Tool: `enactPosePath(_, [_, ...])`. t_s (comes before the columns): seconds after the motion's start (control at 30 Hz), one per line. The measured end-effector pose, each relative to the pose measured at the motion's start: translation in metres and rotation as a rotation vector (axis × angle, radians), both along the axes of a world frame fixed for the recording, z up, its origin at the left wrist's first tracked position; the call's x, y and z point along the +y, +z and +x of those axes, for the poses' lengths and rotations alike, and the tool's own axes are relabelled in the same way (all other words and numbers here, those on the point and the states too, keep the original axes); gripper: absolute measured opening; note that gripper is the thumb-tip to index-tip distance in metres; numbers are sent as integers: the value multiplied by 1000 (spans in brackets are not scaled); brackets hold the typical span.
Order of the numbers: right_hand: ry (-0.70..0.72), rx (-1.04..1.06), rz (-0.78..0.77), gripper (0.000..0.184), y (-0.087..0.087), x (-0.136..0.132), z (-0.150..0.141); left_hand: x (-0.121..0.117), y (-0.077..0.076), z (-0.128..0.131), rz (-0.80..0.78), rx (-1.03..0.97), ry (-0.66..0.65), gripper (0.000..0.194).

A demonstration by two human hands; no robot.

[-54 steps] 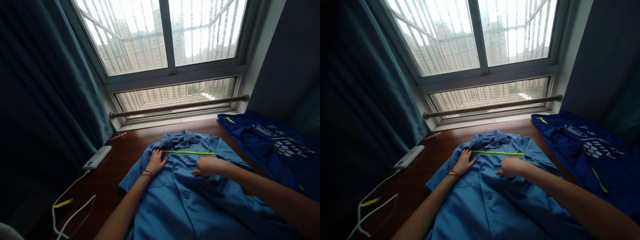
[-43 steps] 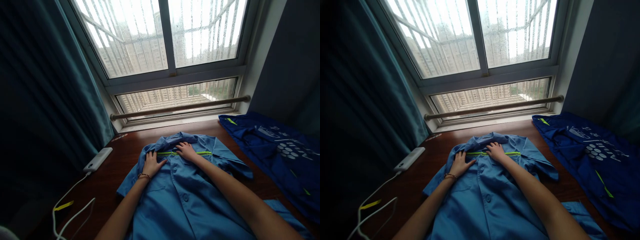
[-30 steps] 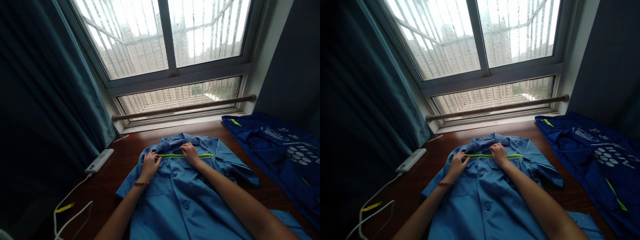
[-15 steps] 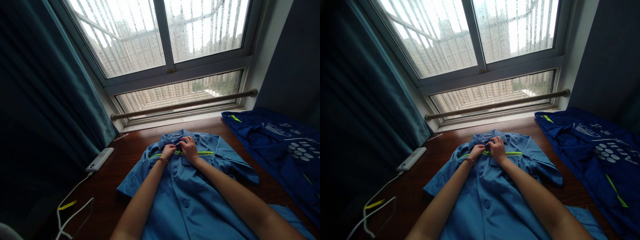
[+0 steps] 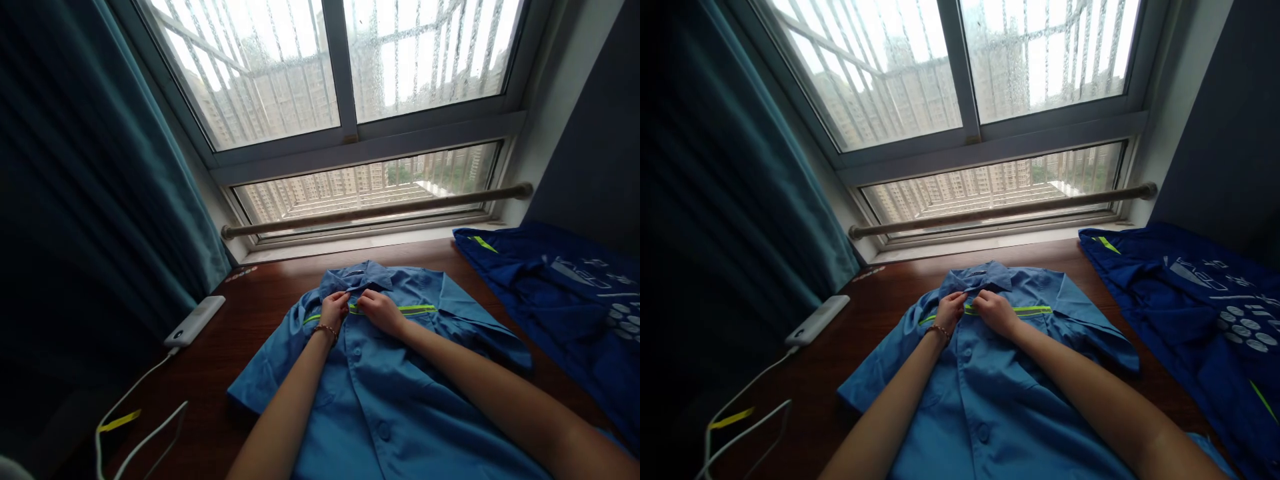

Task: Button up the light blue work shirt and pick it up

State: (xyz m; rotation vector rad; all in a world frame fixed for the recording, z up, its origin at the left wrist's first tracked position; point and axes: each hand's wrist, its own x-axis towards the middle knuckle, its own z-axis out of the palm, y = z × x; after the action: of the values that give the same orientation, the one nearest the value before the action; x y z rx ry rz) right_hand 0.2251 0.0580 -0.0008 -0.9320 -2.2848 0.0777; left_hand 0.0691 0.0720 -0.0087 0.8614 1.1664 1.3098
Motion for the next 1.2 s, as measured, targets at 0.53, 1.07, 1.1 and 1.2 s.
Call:
enactPosePath(0.53, [-89,-24,7,25,4,-6,2,-3,3,2,83,193,-30,36])
enactPosePath(1.07, [-44,6,-20,24,4,0,0,-8,3,10,301,475,82,15])
enactPosePath(1.1, [-45,10,-31,24,3,1,0,-8,3,10,312,499,88,15])
enactPosePath(1.2, [-63,22,-58,22,2,2,-1,-12,4,12,377,590,104,15])
